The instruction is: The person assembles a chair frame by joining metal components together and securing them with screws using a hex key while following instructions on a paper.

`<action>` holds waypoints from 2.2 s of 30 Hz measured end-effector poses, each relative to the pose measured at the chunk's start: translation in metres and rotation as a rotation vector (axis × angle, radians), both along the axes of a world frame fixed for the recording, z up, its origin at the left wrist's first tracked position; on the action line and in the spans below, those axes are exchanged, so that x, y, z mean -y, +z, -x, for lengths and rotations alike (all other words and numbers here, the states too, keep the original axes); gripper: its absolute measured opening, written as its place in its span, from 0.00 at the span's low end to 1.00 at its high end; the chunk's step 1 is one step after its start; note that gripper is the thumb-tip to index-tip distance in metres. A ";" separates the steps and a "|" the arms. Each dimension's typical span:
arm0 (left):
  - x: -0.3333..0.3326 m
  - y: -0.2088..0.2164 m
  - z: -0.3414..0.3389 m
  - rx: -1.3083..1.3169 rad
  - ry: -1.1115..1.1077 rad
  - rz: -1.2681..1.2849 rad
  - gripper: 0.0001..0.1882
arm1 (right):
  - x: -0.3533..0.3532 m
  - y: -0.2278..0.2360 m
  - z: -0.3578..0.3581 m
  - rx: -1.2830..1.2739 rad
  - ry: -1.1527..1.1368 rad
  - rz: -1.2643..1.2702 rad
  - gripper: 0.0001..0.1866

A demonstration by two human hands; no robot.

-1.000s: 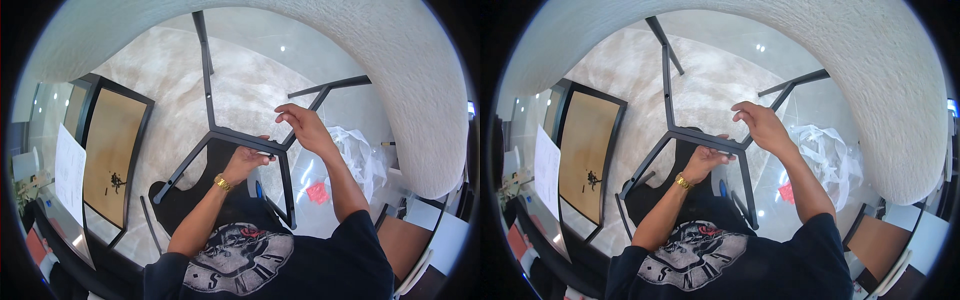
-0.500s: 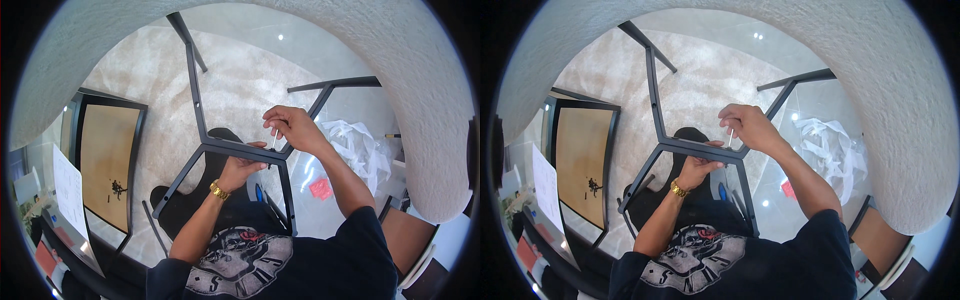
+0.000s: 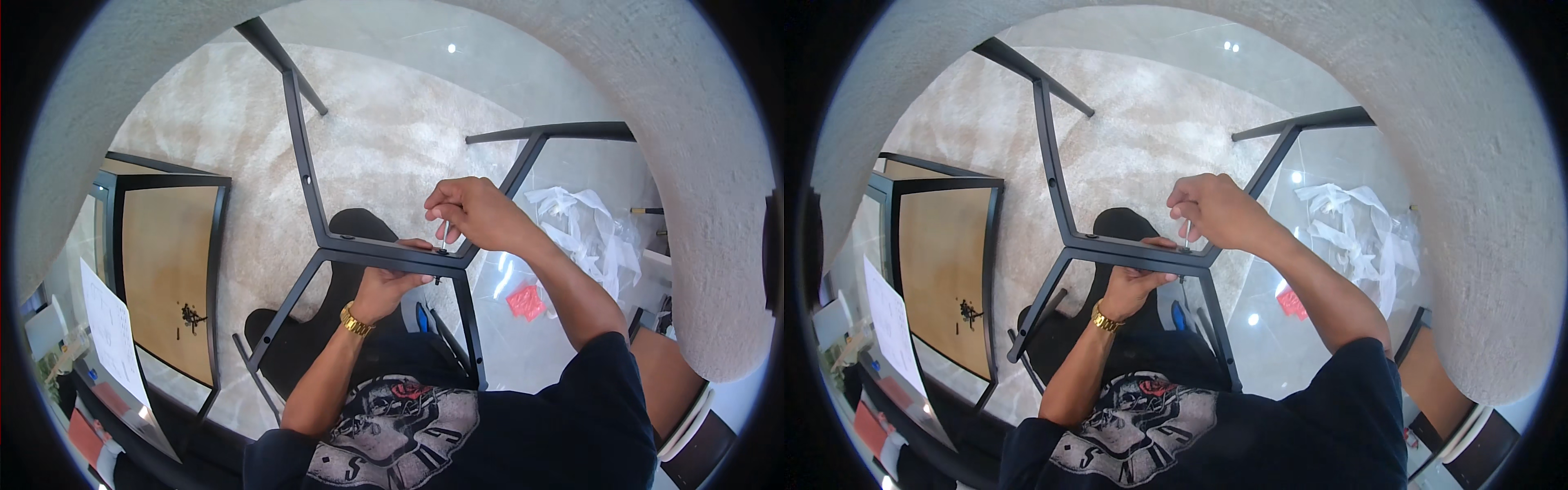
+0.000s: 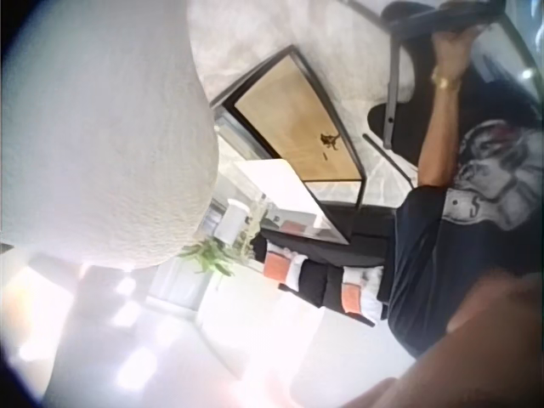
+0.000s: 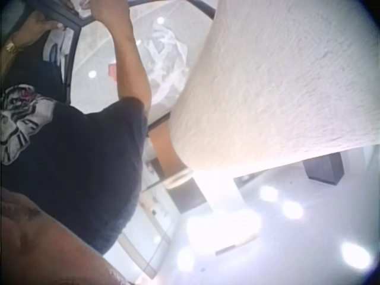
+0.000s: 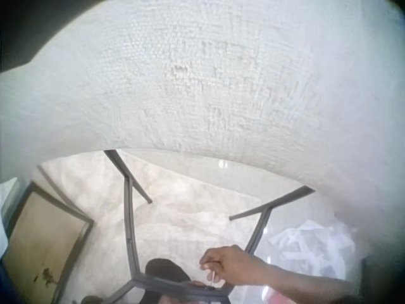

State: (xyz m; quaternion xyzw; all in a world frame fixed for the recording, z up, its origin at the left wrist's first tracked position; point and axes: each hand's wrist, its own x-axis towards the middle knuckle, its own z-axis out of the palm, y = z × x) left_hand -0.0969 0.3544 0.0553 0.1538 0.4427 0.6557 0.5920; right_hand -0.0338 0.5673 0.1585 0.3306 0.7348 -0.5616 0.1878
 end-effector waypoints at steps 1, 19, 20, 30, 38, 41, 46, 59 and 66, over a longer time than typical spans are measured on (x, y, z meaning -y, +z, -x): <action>0.000 0.000 0.001 0.013 -0.008 0.003 0.23 | 0.001 0.003 -0.001 0.021 0.065 -0.085 0.10; -0.008 -0.002 0.016 -0.050 -0.086 -0.104 0.24 | -0.051 -0.004 0.000 -0.249 0.651 -0.264 0.10; -0.008 -0.004 0.017 -0.052 -0.099 -0.105 0.23 | -0.050 -0.003 0.001 -0.240 0.617 -0.223 0.09; -0.008 -0.006 0.018 -0.088 -0.111 -0.116 0.24 | -0.038 0.015 0.007 -0.095 0.566 -0.295 0.04; -0.009 -0.006 0.019 -0.147 -0.110 -0.145 0.23 | -0.029 0.017 0.016 0.178 0.433 -0.252 0.12; -0.009 -0.006 0.021 -0.161 -0.121 -0.144 0.24 | -0.030 0.015 0.014 0.151 0.543 -0.365 0.17; -0.009 -0.005 0.019 -0.121 -0.097 -0.174 0.23 | -0.029 0.013 0.010 0.181 0.621 -0.467 0.24; -0.005 0.004 0.017 -0.037 -0.069 -0.214 0.23 | -0.031 0.010 0.017 0.262 0.620 -0.386 0.30; 0.010 0.030 0.009 0.519 0.542 -0.137 0.15 | -0.025 0.010 0.015 0.225 0.574 -0.417 0.31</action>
